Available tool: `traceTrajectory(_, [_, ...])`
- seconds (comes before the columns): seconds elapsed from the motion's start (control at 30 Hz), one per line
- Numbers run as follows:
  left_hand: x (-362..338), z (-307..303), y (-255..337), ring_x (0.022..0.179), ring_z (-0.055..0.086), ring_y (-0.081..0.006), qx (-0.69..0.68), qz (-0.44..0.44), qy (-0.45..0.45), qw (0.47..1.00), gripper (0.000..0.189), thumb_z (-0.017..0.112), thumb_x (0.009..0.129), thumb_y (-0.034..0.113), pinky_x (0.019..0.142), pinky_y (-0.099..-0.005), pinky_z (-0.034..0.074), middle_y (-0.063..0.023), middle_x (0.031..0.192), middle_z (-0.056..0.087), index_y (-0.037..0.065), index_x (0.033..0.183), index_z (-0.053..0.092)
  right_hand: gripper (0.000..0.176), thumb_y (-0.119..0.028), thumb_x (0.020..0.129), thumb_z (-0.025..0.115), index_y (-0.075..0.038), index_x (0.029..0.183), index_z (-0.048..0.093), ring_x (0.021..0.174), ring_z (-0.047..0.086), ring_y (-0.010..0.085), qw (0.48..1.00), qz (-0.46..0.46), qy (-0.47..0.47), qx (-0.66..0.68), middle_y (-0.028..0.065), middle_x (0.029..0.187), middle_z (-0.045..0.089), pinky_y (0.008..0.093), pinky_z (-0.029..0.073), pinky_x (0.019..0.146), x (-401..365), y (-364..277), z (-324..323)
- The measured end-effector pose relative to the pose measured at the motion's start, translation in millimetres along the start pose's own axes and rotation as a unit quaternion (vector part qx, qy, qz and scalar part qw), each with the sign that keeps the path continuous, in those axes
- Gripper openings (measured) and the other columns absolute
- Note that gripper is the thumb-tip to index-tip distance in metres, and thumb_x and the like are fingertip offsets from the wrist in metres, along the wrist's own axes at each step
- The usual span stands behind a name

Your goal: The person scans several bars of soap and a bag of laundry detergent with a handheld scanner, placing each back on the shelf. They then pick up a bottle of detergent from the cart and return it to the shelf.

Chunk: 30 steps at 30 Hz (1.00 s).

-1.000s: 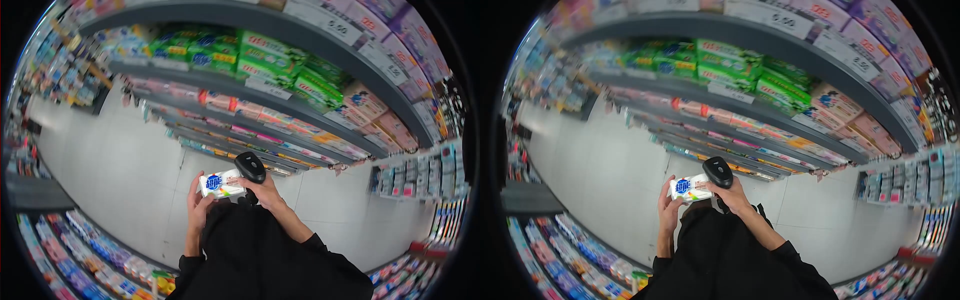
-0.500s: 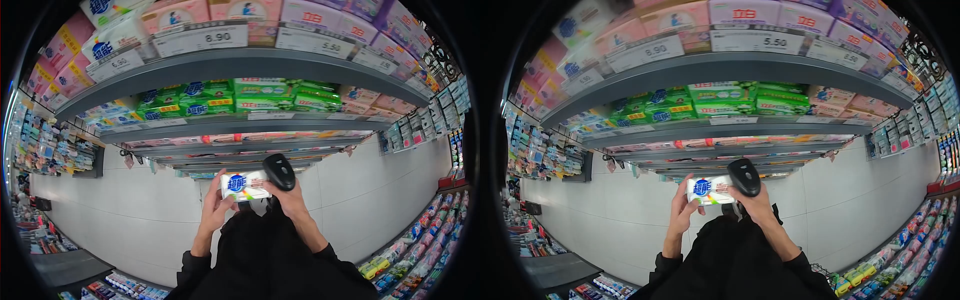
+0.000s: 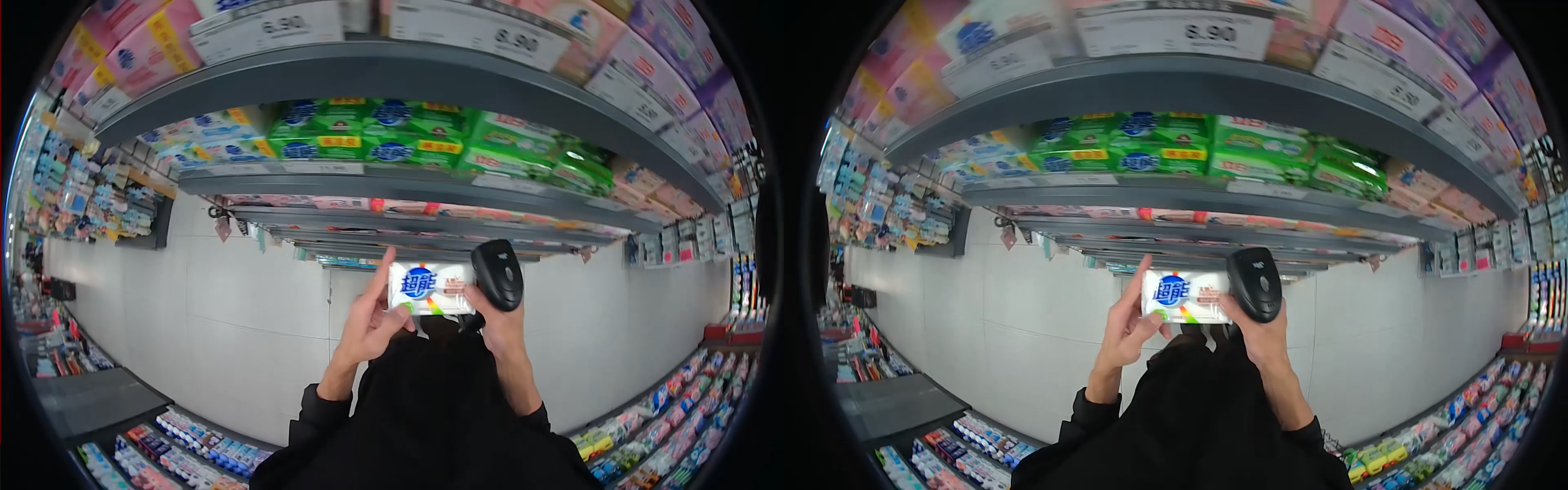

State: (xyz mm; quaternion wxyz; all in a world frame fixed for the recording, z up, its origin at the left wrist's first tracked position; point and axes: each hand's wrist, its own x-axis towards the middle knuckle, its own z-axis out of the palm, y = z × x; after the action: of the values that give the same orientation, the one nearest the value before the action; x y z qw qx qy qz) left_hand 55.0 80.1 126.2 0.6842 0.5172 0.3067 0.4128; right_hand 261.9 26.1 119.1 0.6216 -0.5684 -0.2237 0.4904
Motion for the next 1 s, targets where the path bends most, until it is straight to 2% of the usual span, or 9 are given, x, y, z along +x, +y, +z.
traceTrajectory(0.13, [-6.5,-10.4,1.3,0.078,0.058,-0.0113,0.013,-0.036,-0.017,0.999,0.080,0.054,0.093,-0.001,0.072,-0.0259,0.051,-0.0095,0.112,0.061,0.006,0.158,0.010,0.031,0.004,0.077,0.079,0.000,0.104,0.065,0.084,0.063,0.0132,0.999,0.008,-0.015,0.031,0.0043,0.093,0.066,0.0284,0.052,0.078,2.7,10.8,-2.4])
traceTrajectory(0.2, [-8.4,-9.5,10.4,0.078,0.061,-0.0139,0.000,-0.018,-0.025,1.000,0.078,0.053,0.091,0.000,0.071,-0.0281,0.053,-0.0148,0.122,0.059,0.001,0.157,0.012,0.035,0.005,0.077,0.078,-0.001,0.108,0.063,0.087,0.062,0.0133,1.000,-0.004,0.007,0.014,0.0041,0.097,0.064,0.0282,0.051,0.080,0.1,6.3,3.9])
traceTrajectory(0.3, [-11.8,-6.4,22.3,0.078,0.060,-0.0133,0.024,-0.004,-0.007,1.000,0.078,0.054,0.090,0.001,0.072,-0.0275,0.052,-0.0131,0.112,0.063,0.002,0.157,0.014,0.035,0.001,0.080,0.078,-0.002,0.111,0.062,0.089,0.061,0.0124,0.999,0.001,-0.025,0.021,0.0026,0.100,0.062,0.0291,0.050,0.083,0.3,0.6,8.5])
traceTrajectory(0.5, [-14.6,-0.4,25.1,0.084,0.060,-0.0140,0.006,0.075,0.039,0.996,0.075,0.055,0.089,0.002,0.072,-0.0275,0.052,-0.0149,0.117,0.061,0.001,0.155,0.019,0.037,0.002,0.085,0.073,-0.003,0.119,0.059,0.095,0.060,0.0130,0.993,-0.052,-0.104,-0.028,0.0035,0.104,0.062,0.0292,0.049,0.087,7.0,-6.4,2.9])
traceTrajectory(0.6, [-16.0,-4.2,41.0,0.091,0.060,-0.0160,0.026,0.101,0.056,0.993,0.075,0.056,0.090,0.005,0.074,-0.0294,0.054,-0.0160,0.122,0.058,0.001,0.155,0.019,0.024,-0.006,0.081,0.080,-0.003,0.099,0.065,0.077,0.060,0.0094,0.982,-0.100,-0.143,-0.072,-0.0002,0.086,0.064,0.0262,0.050,0.072,3.2,-37.7,14.7])
traceTrajectory(0.73, [-3.7,-8.8,78.3,0.102,0.059,-0.0180,0.094,0.153,0.062,0.982,0.076,0.057,0.090,0.011,0.076,-0.0308,0.054,-0.0160,0.129,0.053,0.000,0.154,0.018,0.041,-0.003,0.078,0.079,-0.001,0.114,0.060,0.086,0.061,0.0111,0.934,-0.123,-0.292,-0.166,0.0039,0.097,0.065,0.0260,0.049,0.077,9.5,-77.2,23.7])
traceTrajectory(0.87, [20.2,-17.1,139.2,0.126,0.048,-0.0244,0.242,0.321,0.062,0.914,0.073,0.052,0.092,0.006,0.106,-0.0341,0.038,-0.0191,0.142,0.045,-0.004,0.155,0.015,0.063,-0.001,0.078,0.076,0.002,0.135,0.050,0.085,0.063,0.0120,0.876,-0.311,-0.337,-0.150,0.0062,0.106,0.065,0.0265,0.050,0.079,6.7,-132.4,69.0])
traceTrajectory(0.9, [25.2,-15.7,154.2,0.133,0.043,-0.0254,0.218,0.338,0.056,0.914,0.073,0.050,0.091,0.004,0.113,-0.0355,0.028,-0.0195,0.145,0.043,-0.005,0.154,0.014,0.070,-0.003,0.076,0.078,0.002,0.137,0.046,0.096,0.061,0.0132,0.874,-0.311,-0.346,-0.143,0.0080,0.114,0.063,0.0274,0.047,0.087,5.7,-146.1,76.8])
traceTrajectory(1.0, [48.2,-22.6,193.3,0.121,0.053,-0.0200,0.255,0.419,0.109,0.865,0.058,0.047,0.094,0.001,0.102,-0.0308,0.040,-0.0163,0.136,0.051,-0.005,0.150,0.031,0.080,-0.003,0.073,0.081,0.002,0.142,0.040,0.111,0.058,0.0156,0.885,-0.260,-0.364,-0.126,0.0110,0.123,0.061,0.0296,0.044,0.097,-1.1,-184.2,92.7])
